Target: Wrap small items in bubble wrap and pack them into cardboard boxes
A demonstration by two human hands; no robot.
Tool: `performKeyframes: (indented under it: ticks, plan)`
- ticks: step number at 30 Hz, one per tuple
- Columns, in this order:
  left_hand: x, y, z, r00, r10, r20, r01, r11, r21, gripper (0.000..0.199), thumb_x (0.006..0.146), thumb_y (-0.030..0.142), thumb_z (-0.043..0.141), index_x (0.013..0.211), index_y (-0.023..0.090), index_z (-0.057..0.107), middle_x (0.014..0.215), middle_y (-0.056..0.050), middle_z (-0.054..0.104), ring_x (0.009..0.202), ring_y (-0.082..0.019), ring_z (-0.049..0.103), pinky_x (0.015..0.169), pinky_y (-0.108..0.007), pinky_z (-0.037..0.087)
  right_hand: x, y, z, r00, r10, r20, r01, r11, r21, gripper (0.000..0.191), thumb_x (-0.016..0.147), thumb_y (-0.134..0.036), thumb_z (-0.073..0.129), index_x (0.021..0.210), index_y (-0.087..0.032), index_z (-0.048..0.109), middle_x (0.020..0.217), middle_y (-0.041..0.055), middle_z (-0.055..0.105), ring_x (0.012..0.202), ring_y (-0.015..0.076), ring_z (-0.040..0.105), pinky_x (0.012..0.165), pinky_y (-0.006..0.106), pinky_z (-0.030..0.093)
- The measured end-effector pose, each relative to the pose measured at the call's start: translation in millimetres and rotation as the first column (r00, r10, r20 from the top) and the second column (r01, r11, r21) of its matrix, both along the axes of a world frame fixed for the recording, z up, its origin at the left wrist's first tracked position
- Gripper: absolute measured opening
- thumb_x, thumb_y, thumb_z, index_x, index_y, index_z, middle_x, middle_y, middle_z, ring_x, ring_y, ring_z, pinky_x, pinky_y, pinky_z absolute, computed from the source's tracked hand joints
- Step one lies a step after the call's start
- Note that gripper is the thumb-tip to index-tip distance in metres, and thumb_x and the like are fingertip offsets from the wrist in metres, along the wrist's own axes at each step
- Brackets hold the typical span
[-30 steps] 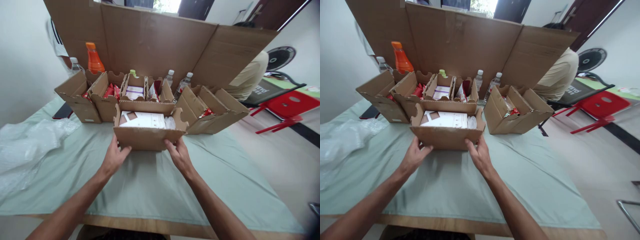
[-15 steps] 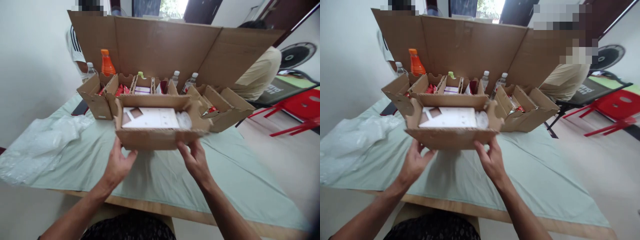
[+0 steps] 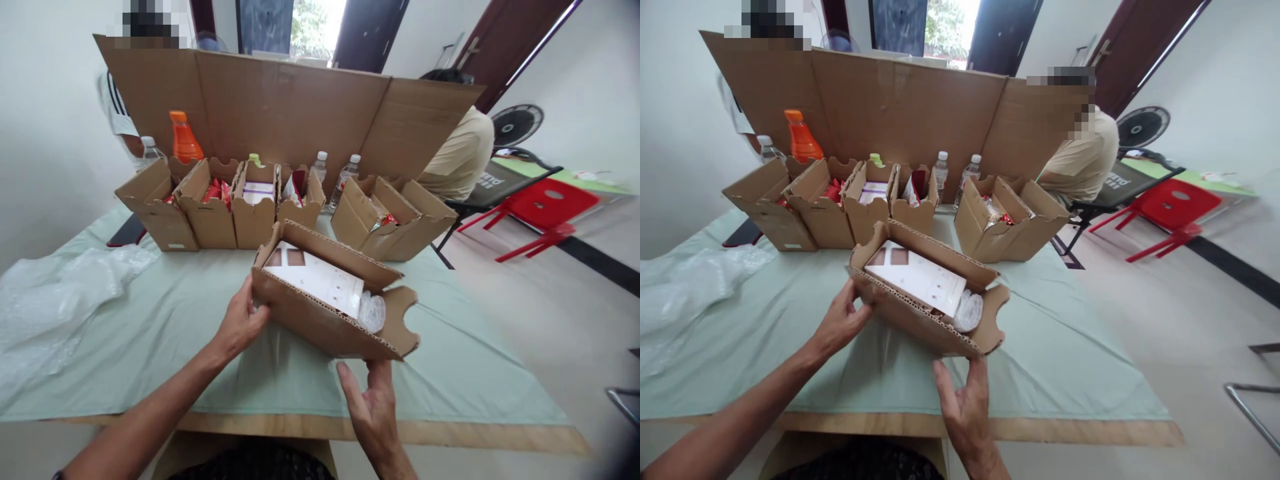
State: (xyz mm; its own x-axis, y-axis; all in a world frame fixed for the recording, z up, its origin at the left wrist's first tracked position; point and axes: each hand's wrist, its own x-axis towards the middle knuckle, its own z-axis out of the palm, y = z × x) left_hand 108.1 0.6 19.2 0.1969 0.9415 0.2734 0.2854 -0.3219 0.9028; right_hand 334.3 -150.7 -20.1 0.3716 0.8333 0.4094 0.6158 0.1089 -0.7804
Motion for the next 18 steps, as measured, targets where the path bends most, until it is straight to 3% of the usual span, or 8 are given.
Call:
performKeyframes:
  ticks: [3, 6, 9, 12, 15, 18]
  plan:
    - [29.6, 34.0, -3.8, 0.995, -0.098, -0.001, 0.098, 0.995, 0.022, 0.064, 0.08, 0.018, 0.058, 0.143, 0.018, 0.05, 0.122, -0.011, 0.069, 0.107, -0.026, 0.068, 0.088, -0.039, 0.059, 0.6, -23.3, -15.5, 0.997, -0.032, 0.073, 0.031, 0.999, 0.016, 0.069, 0.098, -0.036, 0.062, 0.161, -0.029, 0.033, 0.15, 0.0187, 0.049, 0.121, 0.0349, 0.062, 0.102, 0.059, 0.055]
    - [60.7, 50.0, -22.6, 0.995, -0.091, -0.029, 0.093, 0.994, 0.057, 0.072, 0.083, 0.023, 0.061, 0.152, 0.017, 0.042, 0.149, -0.017, 0.055, 0.132, -0.032, 0.057, 0.109, -0.052, 0.05, -0.4, -28.8, -21.1, 0.992, 0.033, 0.125, -0.034, 0.999, 0.01, 0.077, 0.097, -0.028, 0.061, 0.165, -0.035, 0.025, 0.164, 0.0161, 0.035, 0.134, 0.0374, 0.056, 0.096, 0.055, 0.061]
    - [83.5, 41.0, -49.5, 0.99, -0.123, -0.071, 0.129, 0.988, 0.084, 0.066, 0.09, 0.025, 0.056, 0.153, 0.016, 0.042, 0.157, -0.019, 0.048, 0.144, -0.032, 0.048, 0.12, -0.056, 0.04, 4.3, -19.9, -19.1, 0.979, 0.105, 0.172, -0.106, 0.994, -0.004, 0.075, 0.098, -0.024, 0.058, 0.165, -0.038, 0.027, 0.168, 0.0115, 0.033, 0.149, 0.0389, 0.042, 0.101, 0.059, 0.059]
    - [93.4, 21.3, -69.3, 0.957, -0.241, -0.165, 0.26, 0.959, 0.108, 0.063, 0.095, 0.027, 0.051, 0.155, 0.013, 0.04, 0.156, -0.021, 0.051, 0.144, -0.032, 0.05, 0.121, -0.056, 0.039, 14.2, -7.9, -18.4, 0.971, 0.121, 0.209, -0.12, 0.993, -0.016, 0.072, 0.098, -0.023, 0.059, 0.163, -0.038, 0.032, 0.168, 0.0112, 0.033, 0.151, 0.0384, 0.041, 0.103, 0.061, 0.058]
    - [93.9, 10.6, -73.9, 0.907, -0.319, -0.275, 0.364, 0.923, 0.128, 0.062, 0.095, 0.029, 0.05, 0.155, 0.013, 0.041, 0.156, -0.021, 0.051, 0.145, -0.033, 0.048, 0.121, -0.058, 0.039, 22.5, 2.0, -22.3, 0.964, 0.143, 0.222, -0.138, 0.99, -0.04, 0.069, 0.098, -0.023, 0.058, 0.162, -0.036, 0.035, 0.17, 0.0114, 0.031, 0.152, 0.0377, 0.039, 0.106, 0.059, 0.056]
    - [92.2, 10.7, -71.3, 0.891, -0.331, -0.311, 0.384, 0.914, 0.129, 0.067, 0.092, 0.023, 0.051, 0.157, 0.015, 0.038, 0.159, -0.019, 0.049, 0.147, -0.032, 0.046, 0.121, -0.058, 0.039, 26.8, 11.6, -26.4, 0.953, 0.174, 0.249, -0.162, 0.984, -0.068, 0.068, 0.098, -0.023, 0.058, 0.161, -0.034, 0.036, 0.17, 0.0115, 0.03, 0.154, 0.0373, 0.037, 0.111, 0.061, 0.052]
